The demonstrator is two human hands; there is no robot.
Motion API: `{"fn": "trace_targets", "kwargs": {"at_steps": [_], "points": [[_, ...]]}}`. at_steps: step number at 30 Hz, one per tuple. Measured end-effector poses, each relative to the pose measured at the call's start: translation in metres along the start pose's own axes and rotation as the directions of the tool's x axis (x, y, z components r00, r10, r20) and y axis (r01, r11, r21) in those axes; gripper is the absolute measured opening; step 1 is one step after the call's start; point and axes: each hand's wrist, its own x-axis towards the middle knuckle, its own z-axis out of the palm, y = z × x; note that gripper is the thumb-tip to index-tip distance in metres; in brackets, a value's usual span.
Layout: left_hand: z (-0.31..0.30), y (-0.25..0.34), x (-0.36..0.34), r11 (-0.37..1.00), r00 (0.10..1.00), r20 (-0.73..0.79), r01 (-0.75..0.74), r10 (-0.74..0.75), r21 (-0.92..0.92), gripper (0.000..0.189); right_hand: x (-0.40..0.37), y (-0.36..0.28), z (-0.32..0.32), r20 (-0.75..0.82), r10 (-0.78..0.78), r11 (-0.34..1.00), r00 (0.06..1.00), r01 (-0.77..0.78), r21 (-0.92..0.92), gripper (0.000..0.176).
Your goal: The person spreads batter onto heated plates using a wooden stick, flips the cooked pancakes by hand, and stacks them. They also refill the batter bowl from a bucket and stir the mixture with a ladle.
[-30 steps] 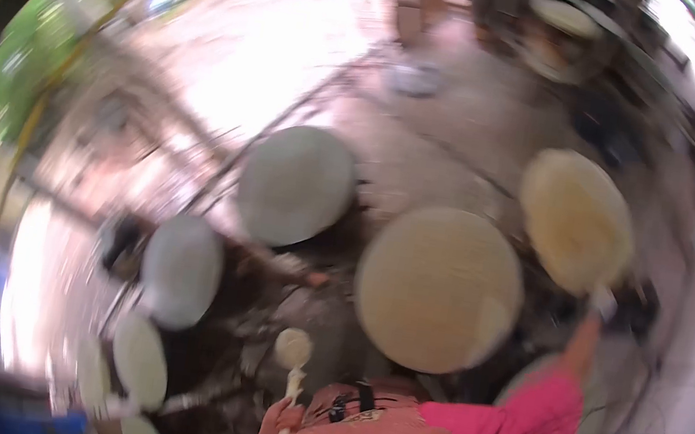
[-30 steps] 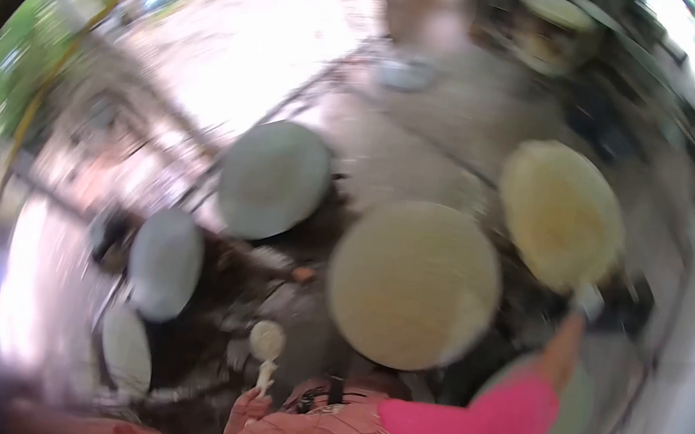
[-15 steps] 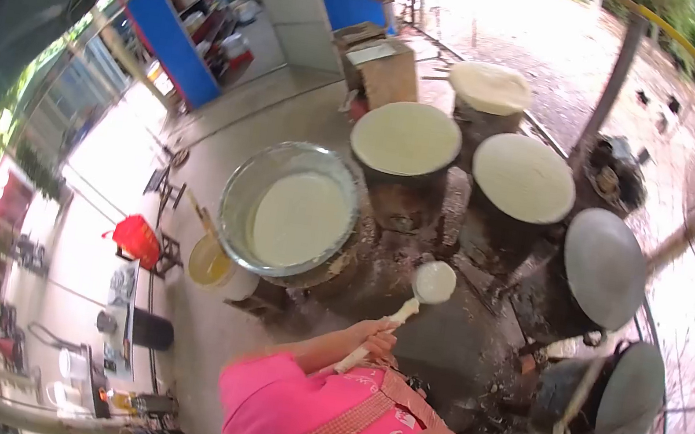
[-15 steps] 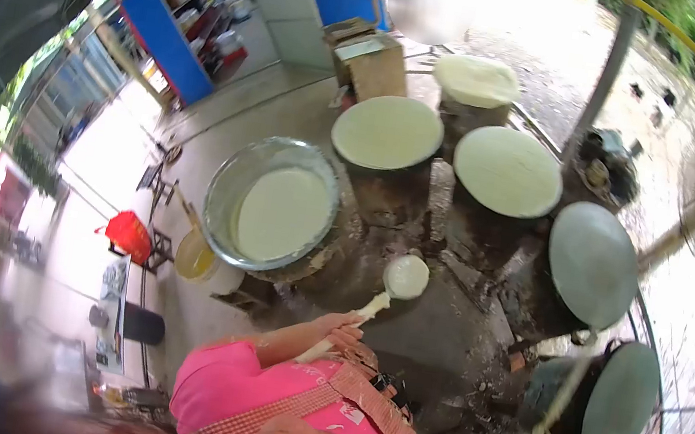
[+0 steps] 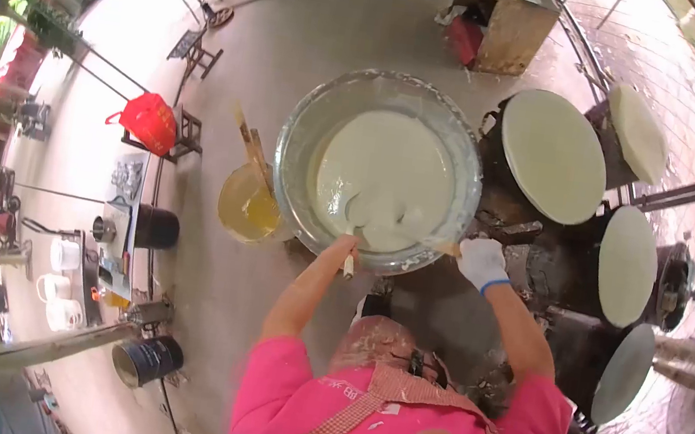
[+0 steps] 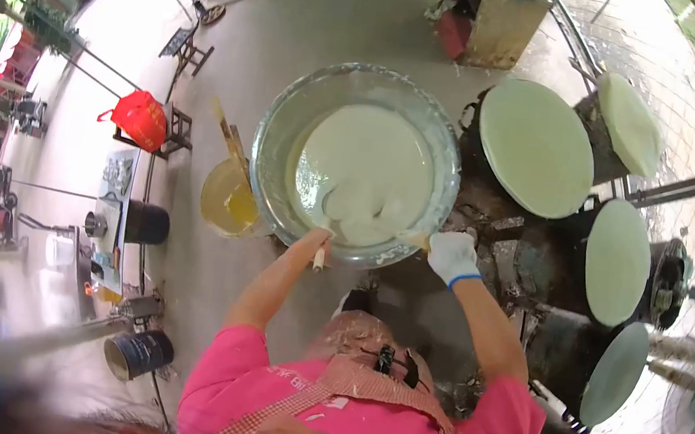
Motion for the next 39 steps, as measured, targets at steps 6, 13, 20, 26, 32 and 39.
{"fn": "trace_targets", "kwargs": {"at_steps": [6,13,20,26,32,39], "points": [[0.009,-0.001,0.021,0.922,0.977,-0.045,0.182,-0.209,-0.341,0.022,-0.025,0.012,0.05,0.083,0.212,0.924,0.974,-0.228,0.309,0.038],[0.164,0.027,-0.099,0.861,0.998,-0.056,0.008,-0.043,-0.508,0.019,-0.112,0.007,0.02,-0.198,0.324,0.858,0.925,-0.199,0.473,0.033],[0.322,0.082,-0.288,0.813,0.84,0.05,-0.535,0.54,0.23,0.013,-0.094,0.05,-0.107,-0.891,0.211,0.914,0.403,0.242,0.326,0.031],[0.355,0.127,-0.361,0.315,0.464,0.116,-0.743,0.878,0.59,0.017,-0.086,0.039,-0.174,-0.852,0.376,0.74,0.363,0.435,0.512,0.034],[0.259,0.1,-0.259,0.78,0.901,0.024,-0.387,0.432,0.492,0.032,-0.065,0.03,-0.007,-0.108,0.312,0.0,0.944,0.113,0.994,0.024],[0.333,0.044,-0.228,0.856,0.983,0.155,-0.165,0.101,0.489,0.038,-0.233,0.053,0.002,-0.175,0.577,0.185,0.797,0.081,0.979,0.032]]}}
